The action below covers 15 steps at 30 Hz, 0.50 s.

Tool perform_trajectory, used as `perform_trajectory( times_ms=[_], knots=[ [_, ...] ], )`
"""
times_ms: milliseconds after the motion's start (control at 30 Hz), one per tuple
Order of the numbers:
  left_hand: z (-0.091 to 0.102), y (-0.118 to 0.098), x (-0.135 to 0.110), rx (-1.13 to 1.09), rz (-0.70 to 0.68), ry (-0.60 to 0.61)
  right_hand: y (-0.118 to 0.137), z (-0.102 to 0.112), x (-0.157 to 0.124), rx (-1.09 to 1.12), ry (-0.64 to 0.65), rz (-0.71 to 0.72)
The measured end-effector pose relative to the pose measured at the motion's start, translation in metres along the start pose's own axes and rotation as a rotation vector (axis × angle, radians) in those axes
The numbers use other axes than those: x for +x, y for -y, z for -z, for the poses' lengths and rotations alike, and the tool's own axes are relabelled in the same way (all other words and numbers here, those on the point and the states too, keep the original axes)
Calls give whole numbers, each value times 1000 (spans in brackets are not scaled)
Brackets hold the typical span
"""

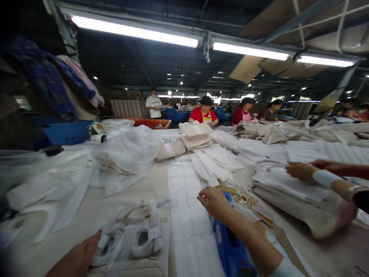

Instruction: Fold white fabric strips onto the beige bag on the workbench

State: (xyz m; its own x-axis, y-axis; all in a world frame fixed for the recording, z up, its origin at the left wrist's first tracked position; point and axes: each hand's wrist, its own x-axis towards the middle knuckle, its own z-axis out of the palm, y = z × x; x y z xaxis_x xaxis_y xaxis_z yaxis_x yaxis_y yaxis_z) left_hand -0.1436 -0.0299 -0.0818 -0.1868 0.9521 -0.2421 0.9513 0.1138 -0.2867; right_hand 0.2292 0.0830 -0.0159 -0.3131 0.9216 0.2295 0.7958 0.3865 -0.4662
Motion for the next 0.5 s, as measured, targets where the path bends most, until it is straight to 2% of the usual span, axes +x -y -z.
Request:
perform_trajectory(
  times_ms=[67,300,400,500],
  knots=[
    [6,-6,-4,-46,32,-19,6,-8,5,-11,86,36],
    [1,-20,-8,-145,57,-142,33,-41,22,-40,360,172],
    [4,-25,-6,-209,80,-134,65,-59,42,-47,373,301],
    [-2,-29,-2,-256,79,-158,118,-82,63,-65,335,397]
  ],
)
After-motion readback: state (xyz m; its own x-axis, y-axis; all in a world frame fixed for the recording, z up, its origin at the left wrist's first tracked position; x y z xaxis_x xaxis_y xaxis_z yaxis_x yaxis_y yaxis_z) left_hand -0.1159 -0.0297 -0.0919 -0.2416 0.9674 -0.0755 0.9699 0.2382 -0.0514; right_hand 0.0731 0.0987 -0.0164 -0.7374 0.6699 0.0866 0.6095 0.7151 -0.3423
